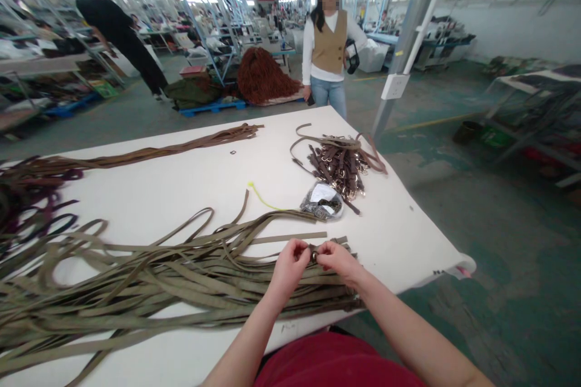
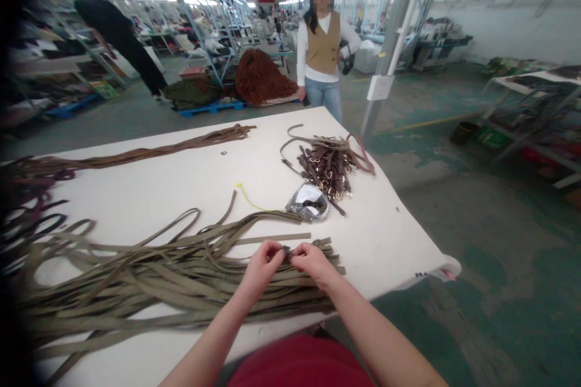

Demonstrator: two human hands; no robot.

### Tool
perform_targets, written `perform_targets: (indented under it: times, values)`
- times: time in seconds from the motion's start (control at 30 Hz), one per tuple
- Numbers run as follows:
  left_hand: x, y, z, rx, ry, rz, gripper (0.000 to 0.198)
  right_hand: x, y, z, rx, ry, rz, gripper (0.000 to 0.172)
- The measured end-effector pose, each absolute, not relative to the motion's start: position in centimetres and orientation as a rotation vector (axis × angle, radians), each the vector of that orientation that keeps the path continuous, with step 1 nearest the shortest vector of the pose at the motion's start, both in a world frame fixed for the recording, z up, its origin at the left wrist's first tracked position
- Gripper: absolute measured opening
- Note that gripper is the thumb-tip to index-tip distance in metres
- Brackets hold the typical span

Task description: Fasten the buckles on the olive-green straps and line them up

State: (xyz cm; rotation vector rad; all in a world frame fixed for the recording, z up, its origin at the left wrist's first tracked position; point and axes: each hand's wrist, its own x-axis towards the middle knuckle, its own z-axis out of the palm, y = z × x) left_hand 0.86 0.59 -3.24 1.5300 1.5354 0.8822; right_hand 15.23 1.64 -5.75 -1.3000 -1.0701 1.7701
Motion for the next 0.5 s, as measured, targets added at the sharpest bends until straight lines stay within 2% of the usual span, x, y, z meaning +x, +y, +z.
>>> perform_targets:
  times: [0.33, 0.5]
  values:
    - [0.9, 0.4, -3.0, 1.914, 1.637, 0.621, 0.012, 15.2, 1.7, -6.4, -1.244, -0.863, 1.987, 0.017]
    - [0.9, 0.6, -3.9, 1.902, 1.582, 0.555, 0.007, 15.3, 1.5, -6.6, -1.248, -1.045, 1.819, 0.011]
